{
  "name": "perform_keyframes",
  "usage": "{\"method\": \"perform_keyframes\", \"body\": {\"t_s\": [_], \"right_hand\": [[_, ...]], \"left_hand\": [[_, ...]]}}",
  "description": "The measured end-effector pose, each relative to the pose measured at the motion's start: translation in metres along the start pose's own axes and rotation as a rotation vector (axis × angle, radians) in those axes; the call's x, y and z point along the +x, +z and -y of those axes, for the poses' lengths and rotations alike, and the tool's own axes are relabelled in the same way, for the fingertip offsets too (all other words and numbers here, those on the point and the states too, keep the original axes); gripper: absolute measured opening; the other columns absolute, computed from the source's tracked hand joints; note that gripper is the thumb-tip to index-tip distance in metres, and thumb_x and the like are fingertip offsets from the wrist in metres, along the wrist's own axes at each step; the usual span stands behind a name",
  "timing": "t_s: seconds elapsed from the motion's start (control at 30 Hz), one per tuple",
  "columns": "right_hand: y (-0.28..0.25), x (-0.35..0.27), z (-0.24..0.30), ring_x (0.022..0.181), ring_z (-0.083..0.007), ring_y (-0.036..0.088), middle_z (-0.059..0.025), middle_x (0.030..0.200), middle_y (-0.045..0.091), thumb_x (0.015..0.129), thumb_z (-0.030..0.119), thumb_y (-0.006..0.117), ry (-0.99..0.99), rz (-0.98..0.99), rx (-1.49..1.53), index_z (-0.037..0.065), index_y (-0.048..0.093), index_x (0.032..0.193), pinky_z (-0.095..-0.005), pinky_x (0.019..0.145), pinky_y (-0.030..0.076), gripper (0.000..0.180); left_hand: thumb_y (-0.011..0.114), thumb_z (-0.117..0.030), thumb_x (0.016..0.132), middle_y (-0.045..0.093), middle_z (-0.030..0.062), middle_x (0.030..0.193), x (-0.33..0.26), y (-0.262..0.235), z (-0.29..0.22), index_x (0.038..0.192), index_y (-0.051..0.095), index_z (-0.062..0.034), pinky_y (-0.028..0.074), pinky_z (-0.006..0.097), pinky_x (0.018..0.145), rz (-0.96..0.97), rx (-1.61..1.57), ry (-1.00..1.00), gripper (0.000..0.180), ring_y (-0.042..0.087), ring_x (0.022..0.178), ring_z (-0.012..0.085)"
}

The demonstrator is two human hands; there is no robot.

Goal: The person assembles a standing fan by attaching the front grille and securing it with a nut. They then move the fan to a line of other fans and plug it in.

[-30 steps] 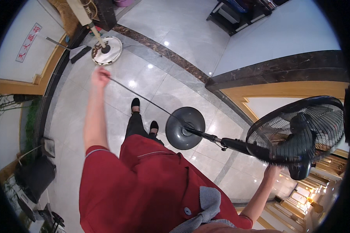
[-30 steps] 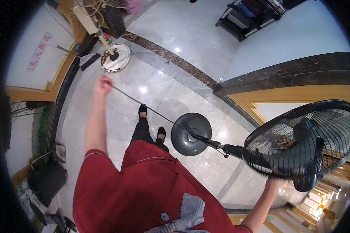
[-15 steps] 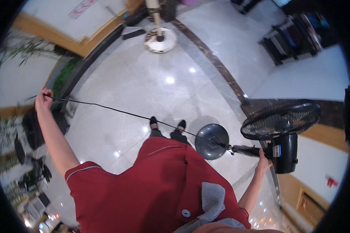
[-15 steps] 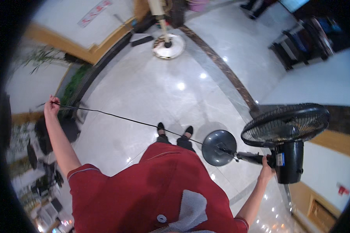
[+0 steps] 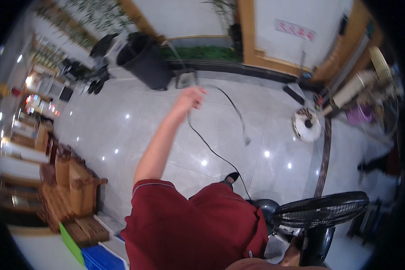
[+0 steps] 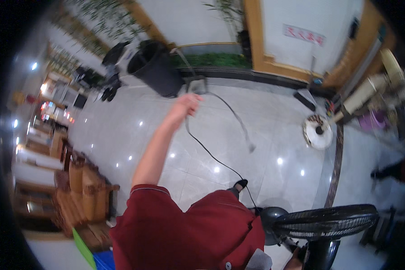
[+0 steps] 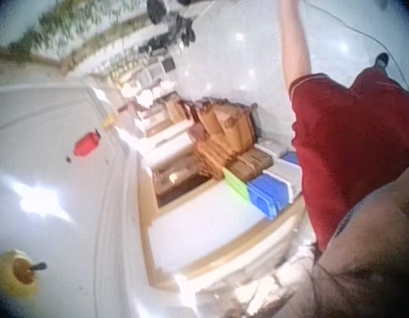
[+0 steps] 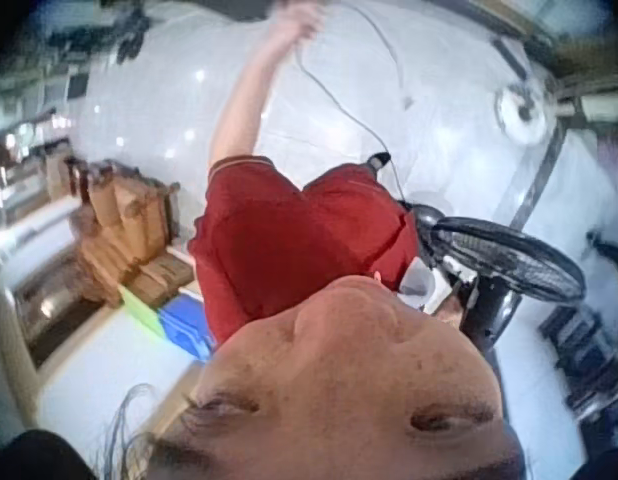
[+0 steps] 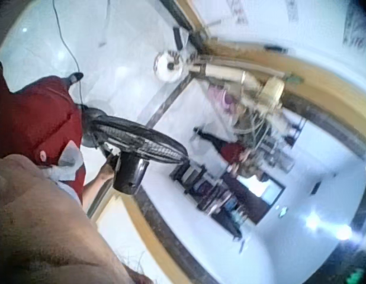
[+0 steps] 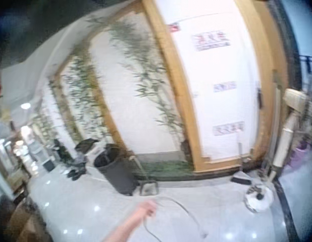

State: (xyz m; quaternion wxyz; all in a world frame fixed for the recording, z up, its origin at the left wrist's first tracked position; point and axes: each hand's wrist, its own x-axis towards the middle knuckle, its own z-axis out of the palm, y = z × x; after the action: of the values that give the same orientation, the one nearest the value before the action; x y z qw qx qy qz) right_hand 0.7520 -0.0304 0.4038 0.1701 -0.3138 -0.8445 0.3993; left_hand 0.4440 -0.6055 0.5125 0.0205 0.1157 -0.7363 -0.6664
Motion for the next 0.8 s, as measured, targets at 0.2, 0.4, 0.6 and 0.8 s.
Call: {"method": "perform_keyframes", "body": {"t_s": [0.2, 0.4, 0.6, 0.8], "right_hand": [[0.092, 0.013, 0.054, 0.1, -0.0199, 0.06, -0.0122, 0.112, 0.064, 0.077, 0.0, 0.07, -0.176, 0.248, 0.025, -0.004, 0.062, 0.112, -0.0326, 0.088, 0.048, 0.036], [0.157, 0.025, 0.067, 0.101, -0.0203, 0.059, -0.0115, 0.111, 0.065, 0.077, 0.001, 0.07, -0.303, 0.513, 0.065, -0.003, 0.062, 0.112, -0.0332, 0.089, 0.047, 0.036], [0.203, 0.036, 0.063, 0.101, -0.0208, 0.059, -0.0108, 0.11, 0.065, 0.077, 0.002, 0.07, -0.386, 0.702, 0.073, -0.002, 0.062, 0.112, -0.0338, 0.091, 0.045, 0.037], [0.258, 0.066, 0.04, 0.103, -0.0214, 0.058, -0.01, 0.111, 0.065, 0.079, 0.01, 0.071, -0.418, 0.757, 0.201, -0.002, 0.063, 0.111, -0.0345, 0.094, 0.043, 0.035]], "left_hand": [[0.049, -0.021, 0.096, 0.052, -0.0005, 0.071, -0.078, 0.008, 0.034, 0.099, 0.059, -0.005, 0.042, 0.023, 0.059, 0.201, -0.055, -0.181, 0.02, 0.048, 0.064, 0.0077], [0.046, -0.018, 0.096, 0.05, 0.0003, 0.07, -0.176, -0.009, 0.056, 0.105, 0.055, -0.0022, 0.042, 0.025, 0.059, -0.16, -0.247, -0.362, 0.02, 0.047, 0.062, 0.0099], [0.046, -0.017, 0.096, 0.051, 0.0001, 0.071, -0.262, -0.031, 0.069, 0.106, 0.055, -0.0012, 0.044, 0.025, 0.062, -0.483, -0.271, -0.426, 0.021, 0.048, 0.063, 0.0106], [0.045, -0.015, 0.096, 0.05, -0.0005, 0.072, -0.322, -0.02, 0.071, 0.107, 0.057, -0.0007, 0.045, 0.025, 0.062, -0.626, -0.272, -0.405, 0.022, 0.048, 0.063, 0.0099]]}}
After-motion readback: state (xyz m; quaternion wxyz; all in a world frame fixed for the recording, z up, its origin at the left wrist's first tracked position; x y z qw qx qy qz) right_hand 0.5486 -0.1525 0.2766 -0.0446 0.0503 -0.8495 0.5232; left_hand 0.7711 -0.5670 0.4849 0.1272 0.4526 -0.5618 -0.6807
